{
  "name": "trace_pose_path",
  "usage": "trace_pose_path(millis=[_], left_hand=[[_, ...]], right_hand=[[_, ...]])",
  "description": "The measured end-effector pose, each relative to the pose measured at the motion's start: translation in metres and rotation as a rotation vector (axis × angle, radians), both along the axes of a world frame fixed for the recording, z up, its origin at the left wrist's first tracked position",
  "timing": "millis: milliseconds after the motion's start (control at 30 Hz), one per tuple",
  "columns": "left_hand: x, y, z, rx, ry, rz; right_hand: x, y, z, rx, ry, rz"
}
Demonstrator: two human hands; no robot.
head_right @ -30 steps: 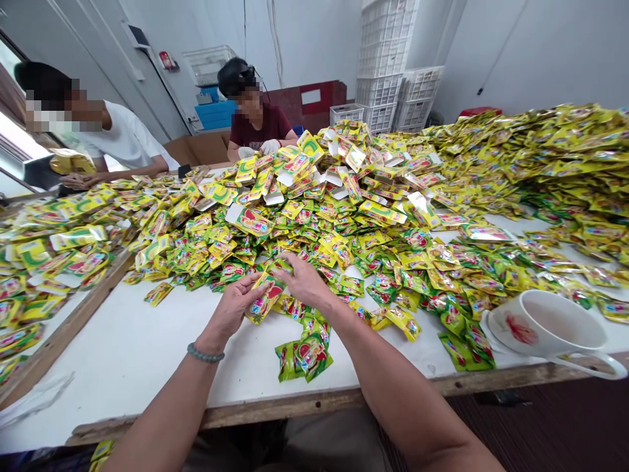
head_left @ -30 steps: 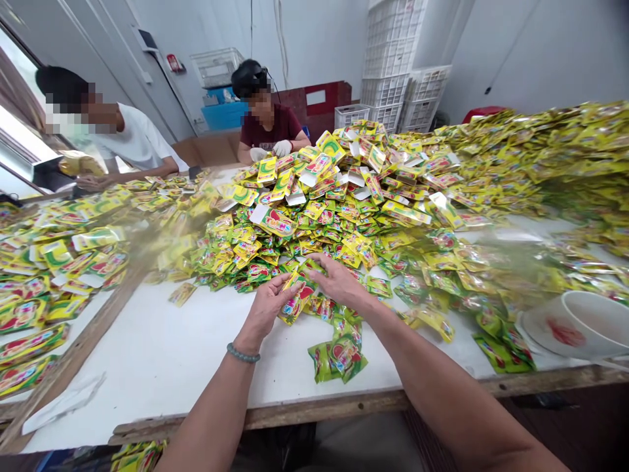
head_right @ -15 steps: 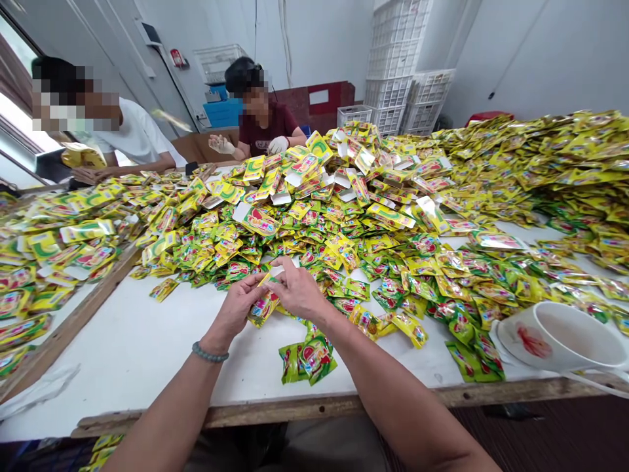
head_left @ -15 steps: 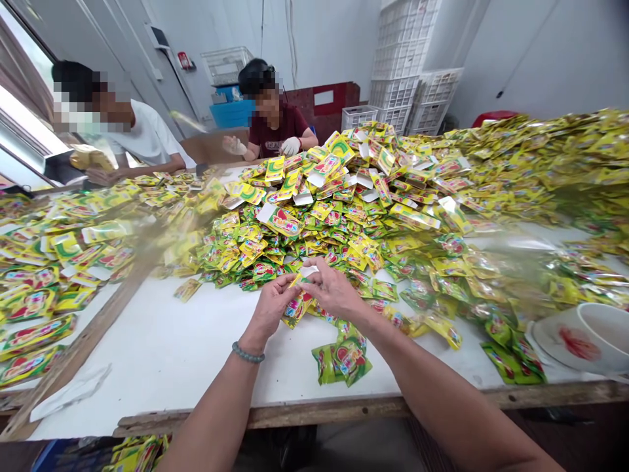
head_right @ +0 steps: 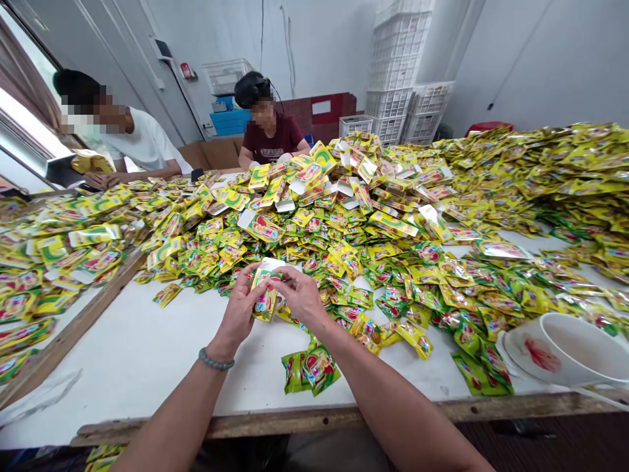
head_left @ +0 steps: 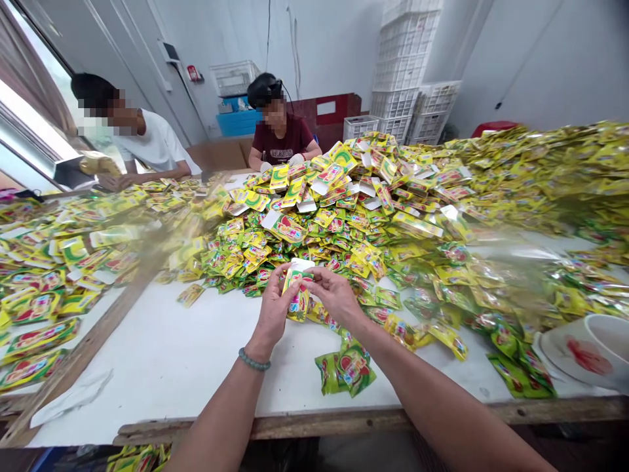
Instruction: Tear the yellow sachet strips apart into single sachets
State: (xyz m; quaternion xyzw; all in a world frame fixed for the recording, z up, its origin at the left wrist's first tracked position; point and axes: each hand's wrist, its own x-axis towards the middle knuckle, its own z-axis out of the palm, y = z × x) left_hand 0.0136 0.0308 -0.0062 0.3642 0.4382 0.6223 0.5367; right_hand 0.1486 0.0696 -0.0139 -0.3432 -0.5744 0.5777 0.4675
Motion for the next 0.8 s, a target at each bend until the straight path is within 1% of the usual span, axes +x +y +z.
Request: trace_pose_path(millis=[100, 200, 267, 367, 400, 467, 600, 733, 800], left_hand=[[-0.002, -0.001, -0.001, -0.042, 0.015, -0.095], [-0.002, -0.001, -0.001, -0.072, 0.019, -0.136], [-0.002, -0.001, 0.000, -0.082, 0.009, -0.120], [-0.003, 0.000, 0.001, -0.100, -0.006, -0.039], [-0.003, 0.000, 0.001, -0.105, -0.005, -0.016], [-0.004, 0.000, 0.001, -0.106, 0.011, -0.001], [-0.005, -0.001, 0.001, -0.114, 0.057, -0.016], [-0.006, -0.001, 0.001, -0.137, 0.073, -0.030], [-0.007, -0.001, 0.000, -0.133, 0.083, -0.052]], right_hand=[[0.002, 0.000, -0.002, -0.006, -0.048, 0.039], [0.009, 0.003, -0.001, -0.065, -0.040, 0.053], [0.014, 0.005, 0.001, -0.057, -0.053, 0.069], [0.016, 0.005, 0.006, 0.066, -0.161, 0.108], [0.017, 0.005, 0.008, 0.093, -0.184, 0.105], [0.016, 0.004, 0.010, 0.090, -0.188, 0.080], [0.014, 0.003, 0.012, 0.012, -0.177, 0.046], [0.016, 0.006, 0.010, -0.174, -0.061, 0.071], [0.020, 0.009, 0.010, -0.236, -0.033, 0.106]])
